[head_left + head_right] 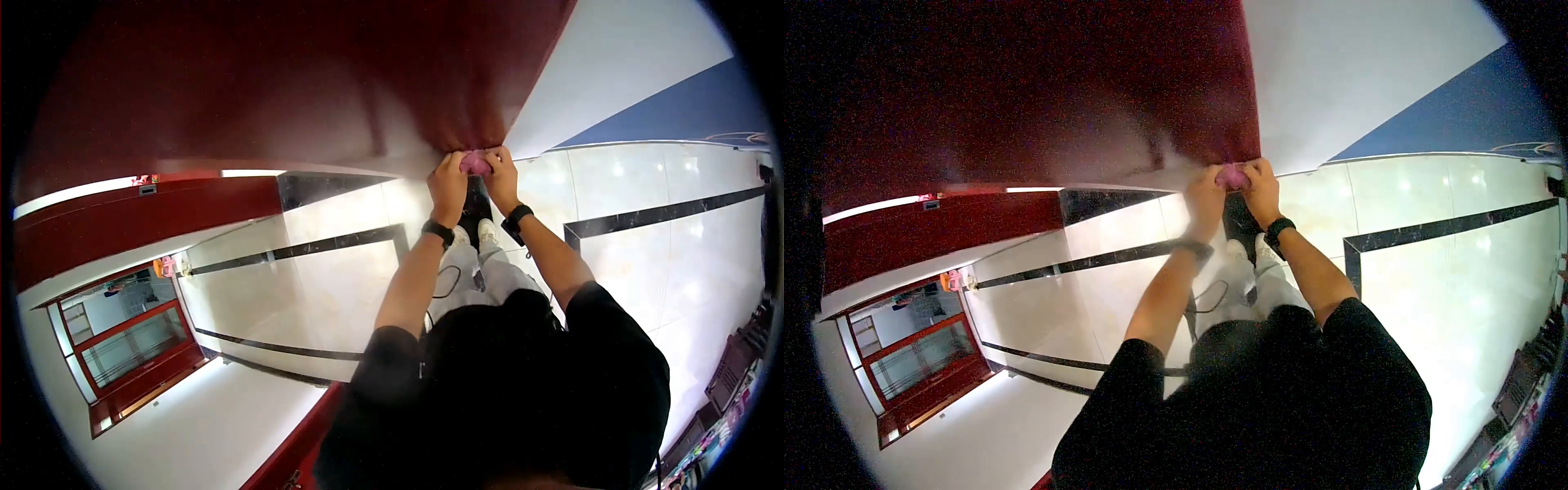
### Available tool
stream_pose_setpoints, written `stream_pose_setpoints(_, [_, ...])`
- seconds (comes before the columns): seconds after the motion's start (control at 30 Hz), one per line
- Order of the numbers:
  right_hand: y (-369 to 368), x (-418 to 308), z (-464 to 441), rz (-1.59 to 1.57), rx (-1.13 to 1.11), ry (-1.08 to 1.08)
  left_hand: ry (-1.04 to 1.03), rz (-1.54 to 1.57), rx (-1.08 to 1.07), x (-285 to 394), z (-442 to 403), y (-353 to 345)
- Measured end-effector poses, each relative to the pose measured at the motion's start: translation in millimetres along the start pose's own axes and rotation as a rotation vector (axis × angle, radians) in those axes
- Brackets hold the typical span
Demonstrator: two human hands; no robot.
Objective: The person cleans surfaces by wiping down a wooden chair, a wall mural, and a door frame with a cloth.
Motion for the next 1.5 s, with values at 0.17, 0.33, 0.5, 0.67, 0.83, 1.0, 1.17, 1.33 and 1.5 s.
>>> stream_pose_setpoints(0.17, [-0.8,-13.0,-7.2,-0.102,0.102,0.120,0.039,0.081,0.017,0.9,7.4,14.7])
stream_pose_setpoints(0.33, [54.4,-77.7,-67.6,-0.093,0.224,0.367,-0.246,0.386,0.243,59.5,-5.9,87.4])
stream_pose_setpoints(0.5, [134.4,-142.8,-141.6,0.035,0.349,0.565,-0.521,0.429,0.490,151.5,-31.0,169.0])
stream_pose_setpoints(0.67, [175.9,-184.2,-179.1,0.023,0.518,0.659,-0.643,0.639,0.549,198.6,-48.4,198.2])
stream_pose_setpoints(0.83, [141.9,-154.6,-148.9,0.038,0.505,0.552,-0.555,0.534,0.551,168.1,-37.2,168.7])
stream_pose_setpoints(1.0, [92.9,-104.6,-91.7,0.041,0.279,0.352,-0.363,0.418,0.369,103.9,-16.8,109.1])
stream_pose_setpoints(1.17, [32.0,-69.3,-48.5,0.047,0.088,0.201,-0.124,0.342,0.251,33.7,0.9,66.3])
stream_pose_setpoints(1.33, [-3.7,-125.0,-69.2,0.055,0.014,0.386,0.014,0.388,0.300,0.1,-0.2,120.6])
stream_pose_setpoints(1.5, [-11.9,-221.0,-121.0,-0.005,0.092,0.488,-0.179,0.396,0.572,6.6,-25.8,221.1])
Point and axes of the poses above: each hand's wrist, its own z-axis away from the middle knuckle, its own y-axis out of the back of the hand, x = y × z, the point moved 2 cm from there along -z, towards the middle knuckle, and after that the axes turned 12 degrees about y, right-handed, at the moved point
